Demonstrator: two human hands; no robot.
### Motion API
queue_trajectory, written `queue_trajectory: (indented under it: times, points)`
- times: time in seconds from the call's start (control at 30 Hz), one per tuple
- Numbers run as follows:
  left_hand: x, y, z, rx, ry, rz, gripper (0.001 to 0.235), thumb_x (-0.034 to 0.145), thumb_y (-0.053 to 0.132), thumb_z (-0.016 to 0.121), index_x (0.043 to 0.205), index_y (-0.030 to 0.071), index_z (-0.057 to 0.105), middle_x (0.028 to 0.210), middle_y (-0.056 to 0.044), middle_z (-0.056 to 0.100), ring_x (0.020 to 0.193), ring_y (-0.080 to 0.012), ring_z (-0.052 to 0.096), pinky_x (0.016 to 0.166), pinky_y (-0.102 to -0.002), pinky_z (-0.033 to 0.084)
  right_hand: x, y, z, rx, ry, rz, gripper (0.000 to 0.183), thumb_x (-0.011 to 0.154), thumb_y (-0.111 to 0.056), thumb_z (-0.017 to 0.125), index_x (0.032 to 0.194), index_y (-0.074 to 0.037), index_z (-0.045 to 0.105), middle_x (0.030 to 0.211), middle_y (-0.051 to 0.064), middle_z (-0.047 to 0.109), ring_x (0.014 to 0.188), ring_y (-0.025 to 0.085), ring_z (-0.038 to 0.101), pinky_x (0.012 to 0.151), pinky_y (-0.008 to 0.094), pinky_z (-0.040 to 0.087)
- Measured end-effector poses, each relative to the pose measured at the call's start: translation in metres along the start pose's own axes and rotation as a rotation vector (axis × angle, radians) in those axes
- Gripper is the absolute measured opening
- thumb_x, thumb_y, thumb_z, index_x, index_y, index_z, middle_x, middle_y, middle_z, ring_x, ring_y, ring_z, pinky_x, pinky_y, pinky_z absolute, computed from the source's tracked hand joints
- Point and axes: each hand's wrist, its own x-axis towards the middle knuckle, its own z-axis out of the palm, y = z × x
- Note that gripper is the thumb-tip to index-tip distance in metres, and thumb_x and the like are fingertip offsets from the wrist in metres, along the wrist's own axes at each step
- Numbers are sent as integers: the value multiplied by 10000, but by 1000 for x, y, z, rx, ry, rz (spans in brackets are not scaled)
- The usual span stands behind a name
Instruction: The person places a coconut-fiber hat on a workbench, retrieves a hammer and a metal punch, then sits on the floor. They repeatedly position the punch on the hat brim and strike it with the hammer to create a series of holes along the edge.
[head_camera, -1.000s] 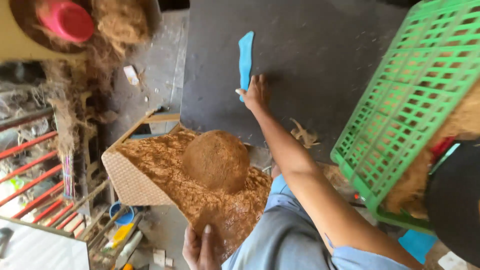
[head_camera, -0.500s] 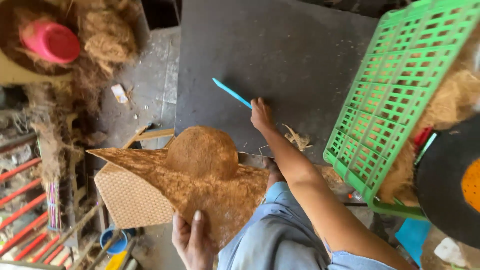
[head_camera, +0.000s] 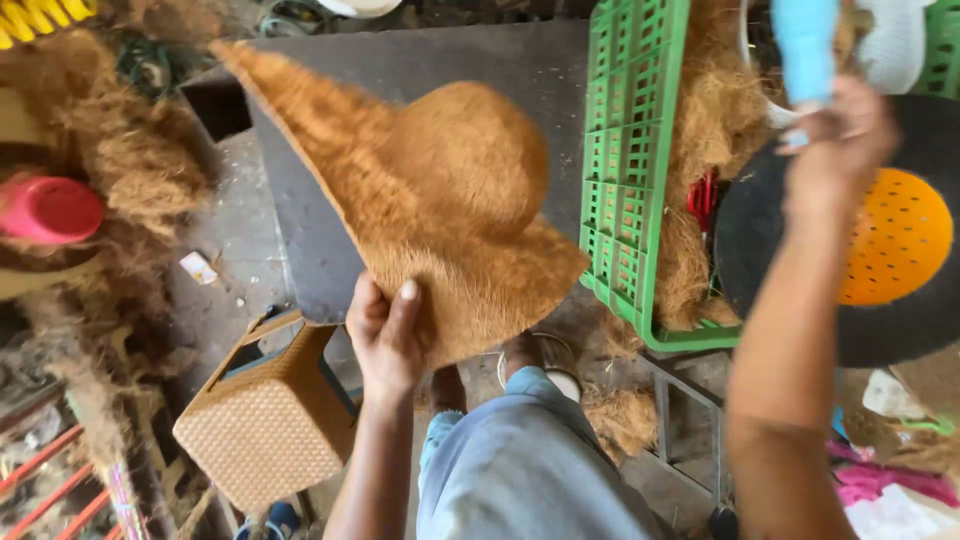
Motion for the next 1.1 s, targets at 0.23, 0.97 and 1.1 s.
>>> queue_trajectory:
  times: [0.23, 0.97, 1.1]
  points:
    - [49, -100, -35, 18, 122, -335, 116, 898, 144, 630, 989, 89, 585, 966, -36, 611, 901, -166, 577, 774, -294, 488, 25, 58, -57, -562, -44, -581, 449, 1079, -73, 801, 1443, 51, 570, 1088, 232, 567, 791, 319, 526, 631, 423, 452]
    - [196, -187, -171, 897, 65, 165, 246, 868, 1, 570, 1053, 105, 695, 610, 70, 459, 477, -65, 338, 372, -285, 294, -299, 238, 239, -947, -1076, -427, 1007, 795, -380, 827, 1591, -328, 211, 1650, 144, -53, 1437, 580, 58, 1051, 768, 245]
    - [194, -197, -192, 912, 77, 209, 314, 764, -17, 512, 1011, 108, 659, 658, 25, 498, 510, -125, 340, 414, -335, 287, -304, 264, 228, -789, -908, -674, 673, 771, -136, 714, 1399, -195, 478, 1502, 179, 305, 1227, 479, 382, 824, 607, 456]
